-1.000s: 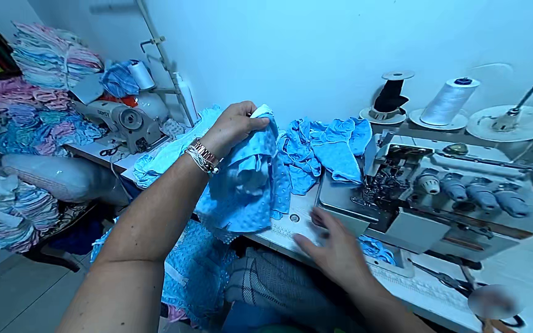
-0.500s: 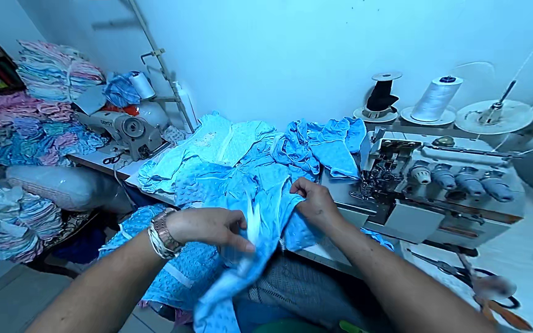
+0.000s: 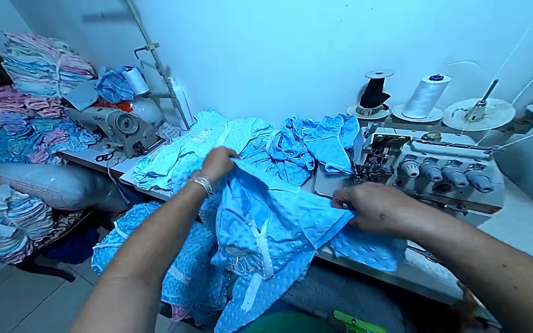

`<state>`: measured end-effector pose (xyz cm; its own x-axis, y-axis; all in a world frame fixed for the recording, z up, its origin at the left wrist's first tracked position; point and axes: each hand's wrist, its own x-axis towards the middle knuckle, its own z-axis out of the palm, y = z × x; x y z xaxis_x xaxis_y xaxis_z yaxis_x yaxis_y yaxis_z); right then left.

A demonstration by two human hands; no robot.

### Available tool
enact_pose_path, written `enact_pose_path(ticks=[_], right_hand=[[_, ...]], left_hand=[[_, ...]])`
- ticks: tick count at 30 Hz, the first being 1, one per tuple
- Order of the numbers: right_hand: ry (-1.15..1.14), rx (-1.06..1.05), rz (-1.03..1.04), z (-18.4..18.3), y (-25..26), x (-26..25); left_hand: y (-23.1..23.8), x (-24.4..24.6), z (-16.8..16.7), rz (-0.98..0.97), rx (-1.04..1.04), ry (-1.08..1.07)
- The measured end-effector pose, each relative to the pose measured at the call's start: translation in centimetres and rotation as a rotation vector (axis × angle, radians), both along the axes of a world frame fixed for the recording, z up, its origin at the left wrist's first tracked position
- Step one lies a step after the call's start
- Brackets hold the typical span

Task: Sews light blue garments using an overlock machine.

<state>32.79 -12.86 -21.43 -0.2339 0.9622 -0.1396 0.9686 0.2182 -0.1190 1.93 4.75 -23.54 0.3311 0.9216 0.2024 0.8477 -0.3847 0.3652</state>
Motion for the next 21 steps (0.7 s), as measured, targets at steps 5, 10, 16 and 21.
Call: enact_pose_path(ticks=[5, 10, 16, 21], right_hand=[[0.187, -0.077, 0.002, -3.8, -1.2, 0.1], [0.468, 0.162, 0.049, -5.0, -0.3, -1.7], [0.863, 0.479, 0.024, -3.0, -1.1, -2.0], [0.953, 0.63, -0.093, -2.1, -5.3, -2.5]], left_hand=[[-3.2, 0.4, 11.1, -0.152, 0.263, -0.133], [-8.1, 5.2, 18.9, -0.312, 0.349, -0.063], [-8.8, 9.0, 23.0, -0.345, 0.466, -0.065], [2.9, 8.1, 26.8, -1.082, 1.008, 0.213]])
